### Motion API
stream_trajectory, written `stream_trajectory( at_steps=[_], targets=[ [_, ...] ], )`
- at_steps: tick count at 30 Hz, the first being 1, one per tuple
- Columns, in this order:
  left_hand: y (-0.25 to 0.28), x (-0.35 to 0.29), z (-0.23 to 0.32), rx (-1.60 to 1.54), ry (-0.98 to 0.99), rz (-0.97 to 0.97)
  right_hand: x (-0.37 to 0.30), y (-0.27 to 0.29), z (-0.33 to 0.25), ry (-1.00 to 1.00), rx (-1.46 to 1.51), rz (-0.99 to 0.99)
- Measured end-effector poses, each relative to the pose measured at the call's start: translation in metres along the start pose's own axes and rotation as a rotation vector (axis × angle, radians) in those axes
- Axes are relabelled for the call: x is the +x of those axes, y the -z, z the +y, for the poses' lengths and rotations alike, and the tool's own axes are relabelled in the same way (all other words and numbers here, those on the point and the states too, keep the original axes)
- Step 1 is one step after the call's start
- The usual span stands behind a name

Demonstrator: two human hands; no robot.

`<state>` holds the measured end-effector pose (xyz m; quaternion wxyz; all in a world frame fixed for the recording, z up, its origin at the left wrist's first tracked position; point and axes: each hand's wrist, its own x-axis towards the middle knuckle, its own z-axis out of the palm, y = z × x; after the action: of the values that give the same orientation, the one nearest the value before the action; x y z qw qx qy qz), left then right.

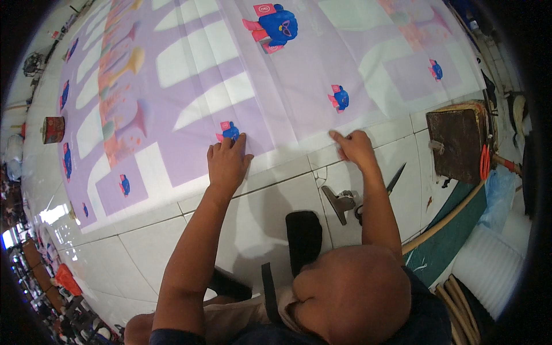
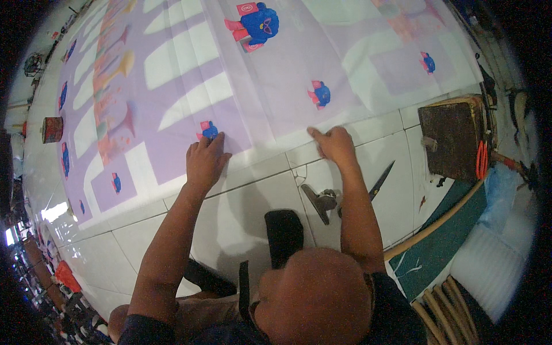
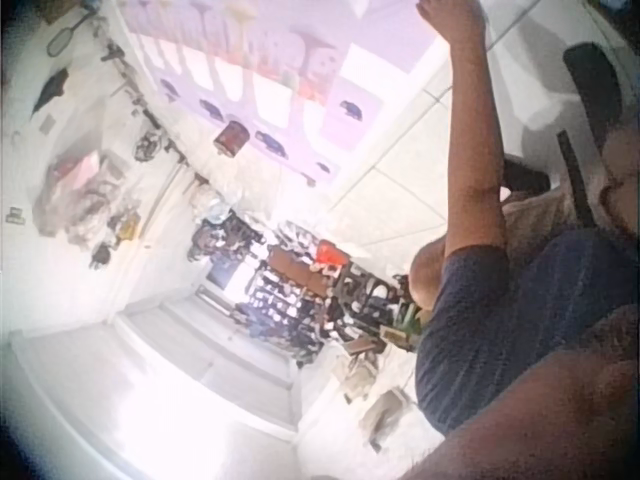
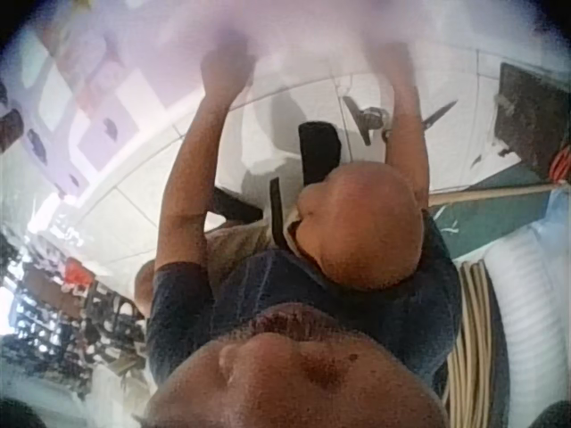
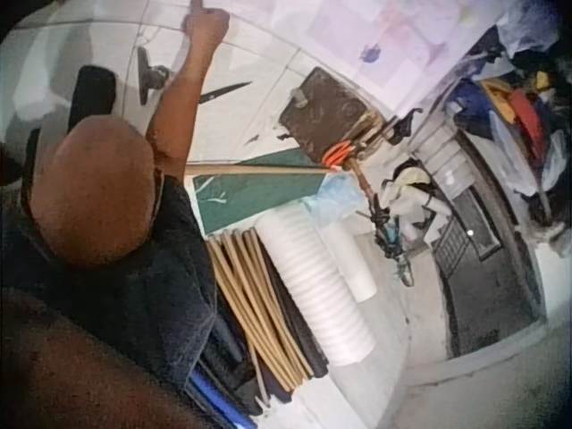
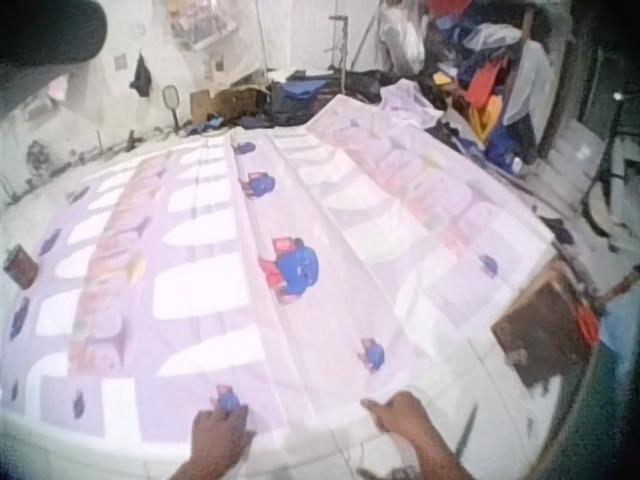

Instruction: The person cuts a large printed textile sheet using shears after securing the edge with a metal clip.

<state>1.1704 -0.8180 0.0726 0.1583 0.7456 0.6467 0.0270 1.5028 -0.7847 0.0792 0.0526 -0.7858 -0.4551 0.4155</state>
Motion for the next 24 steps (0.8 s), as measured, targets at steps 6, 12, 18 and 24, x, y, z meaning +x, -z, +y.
stream_trajectory(
  at_steps=[6, 12, 18, 24],
  targets=[
    [0.001, 0.006, -0.006, 0.021, -0.037, 0.051, -0.012, 0.017, -0.071, 0.425, -0.075, 0.297],
    [0.007, 0.018, -0.003, -0.085, 0.019, -0.113, 0.090, -0.063, -0.155, 1.076, -0.462, 0.376],
    [0.018, 0.018, -0.003, -0.074, 0.060, -0.158, 0.117, -0.082, -0.144, 0.912, -0.560, 0.331],
    [0.016, 0.022, -0.002, -0.060, 0.059, -0.206, 0.127, -0.080, -0.136, 0.915, -0.556, 0.369]
  ],
)
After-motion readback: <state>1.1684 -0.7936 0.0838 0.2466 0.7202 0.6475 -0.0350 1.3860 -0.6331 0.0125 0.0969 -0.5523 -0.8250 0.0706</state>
